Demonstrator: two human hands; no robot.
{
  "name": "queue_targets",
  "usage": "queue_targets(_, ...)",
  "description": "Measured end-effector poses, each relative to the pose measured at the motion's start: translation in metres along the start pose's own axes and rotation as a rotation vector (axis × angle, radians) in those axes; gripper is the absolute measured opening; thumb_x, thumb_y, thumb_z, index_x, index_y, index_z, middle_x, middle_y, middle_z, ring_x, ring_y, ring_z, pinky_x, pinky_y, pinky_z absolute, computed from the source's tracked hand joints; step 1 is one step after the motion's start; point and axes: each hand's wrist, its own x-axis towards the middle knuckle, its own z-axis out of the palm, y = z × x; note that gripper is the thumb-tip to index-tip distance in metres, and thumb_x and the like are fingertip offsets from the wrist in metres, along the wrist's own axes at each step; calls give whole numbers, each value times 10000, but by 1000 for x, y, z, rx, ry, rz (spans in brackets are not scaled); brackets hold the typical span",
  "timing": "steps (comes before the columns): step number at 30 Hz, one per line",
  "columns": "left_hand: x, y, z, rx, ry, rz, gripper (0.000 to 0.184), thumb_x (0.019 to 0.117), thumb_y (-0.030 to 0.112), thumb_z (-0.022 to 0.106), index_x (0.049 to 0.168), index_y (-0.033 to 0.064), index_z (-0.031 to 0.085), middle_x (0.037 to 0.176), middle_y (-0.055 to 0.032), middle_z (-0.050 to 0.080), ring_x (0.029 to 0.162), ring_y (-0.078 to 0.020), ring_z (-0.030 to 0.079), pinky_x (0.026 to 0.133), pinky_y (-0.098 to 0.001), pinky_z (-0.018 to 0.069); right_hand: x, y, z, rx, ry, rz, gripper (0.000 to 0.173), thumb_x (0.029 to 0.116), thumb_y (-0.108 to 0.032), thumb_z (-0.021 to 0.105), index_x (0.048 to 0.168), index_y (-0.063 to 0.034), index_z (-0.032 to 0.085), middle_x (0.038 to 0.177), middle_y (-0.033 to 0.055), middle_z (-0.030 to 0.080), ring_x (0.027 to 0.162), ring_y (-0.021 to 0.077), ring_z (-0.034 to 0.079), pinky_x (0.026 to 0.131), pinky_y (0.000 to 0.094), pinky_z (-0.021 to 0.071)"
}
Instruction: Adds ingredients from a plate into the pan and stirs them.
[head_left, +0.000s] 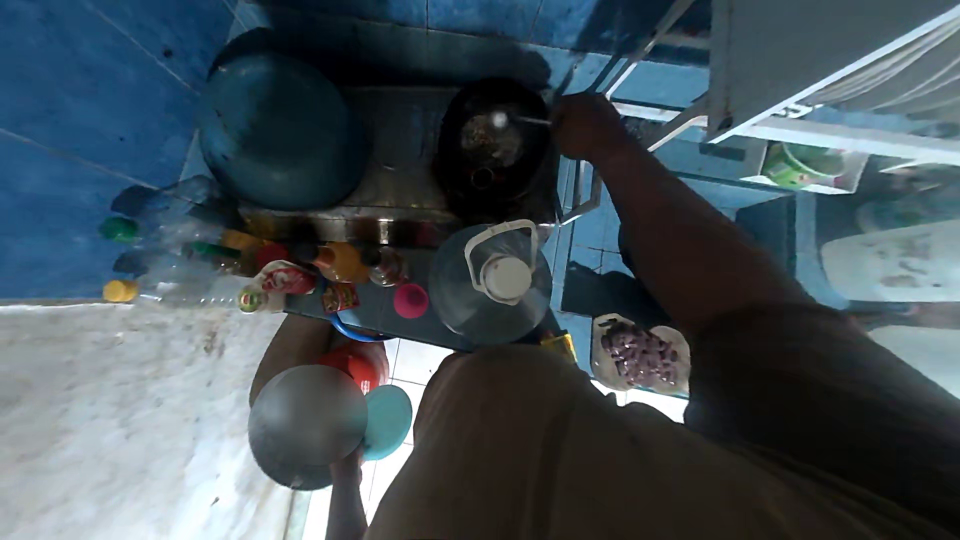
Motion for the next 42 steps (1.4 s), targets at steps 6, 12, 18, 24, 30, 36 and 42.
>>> queue_targets(6, 2, 4, 1, 125, -66, 0, 325, 1076, 191, 530, 1220, -55, 686, 1247, -273, 675, 1214, -420, 624, 1054, -584, 465, 0, -24, 22, -12, 32, -28, 387, 925, -167, 702, 1245, 41, 636, 1271, 322, 618, 1166, 526, 616, 894, 737, 509)
queue_targets(12, 4, 10, 2, 142, -56, -5, 332, 1080, 212, 523, 1186, -50, 697, 1207, -272, 687, 1181, -424, 637, 1022, -597, 481, -13, 0, 18, -96, 38, -121, 267, 928, -133, 686, 1175, -33, 695, 1257, 276, 635, 1194, 498, 606, 908, 715, 518)
queue_targets(18, 9, 8, 11, 242, -105, 8, 318, 1059, 217, 559, 1207, -27, 698, 1246, -262, 677, 1213, -423, 624, 1037, -609, 468, -33, -2, 21, -32, -26, 112, 337, 950, -203, 669, 1139, 77, 662, 1233, 321, 636, 1170, 510, 622, 907, 720, 511)
queue_targets(24, 14, 14, 7, 276, -97, 37, 320, 1062, 236, 558, 1225, 0, 701, 1259, -234, 683, 1228, -397, 624, 1053, -586, 470, -38, -10, 18, 16, -58, 22, 255, 962, -193, 646, 1107, 7, 711, 1175, 283, 671, 1145, 486, 635, 906, 709, 514)
queue_targets(30, 16, 11, 10, 283, -92, 44, 334, 1063, 251, 553, 1217, -5, 704, 1249, -242, 685, 1220, -407, 627, 1046, -595, 474, -37, -6, 19, 28, -31, 14, 261, 962, -199, 655, 1099, 18, 703, 1179, 287, 669, 1159, 487, 629, 917, 709, 507)
queue_targets(36, 8, 11, 13, 135, -89, 10, 321, 1069, 223, 552, 1210, -27, 698, 1217, -263, 688, 1180, -416, 641, 1023, -599, 483, -25, -8, 34, -7, -81, -3, 251, 957, -200, 640, 1114, -19, 712, 1170, 273, 676, 1141, 483, 641, 895, 709, 520)
queue_targets(42, 10, 9, 15, 211, -84, 15, 336, 1073, 248, 541, 1199, -16, 705, 1227, -252, 690, 1193, -412, 640, 1031, -600, 480, -14, -3, 23, 43, 46, 185, 382, 937, -217, 668, 1195, 64, 643, 1241, 311, 639, 1175, 500, 623, 896, 708, 516)
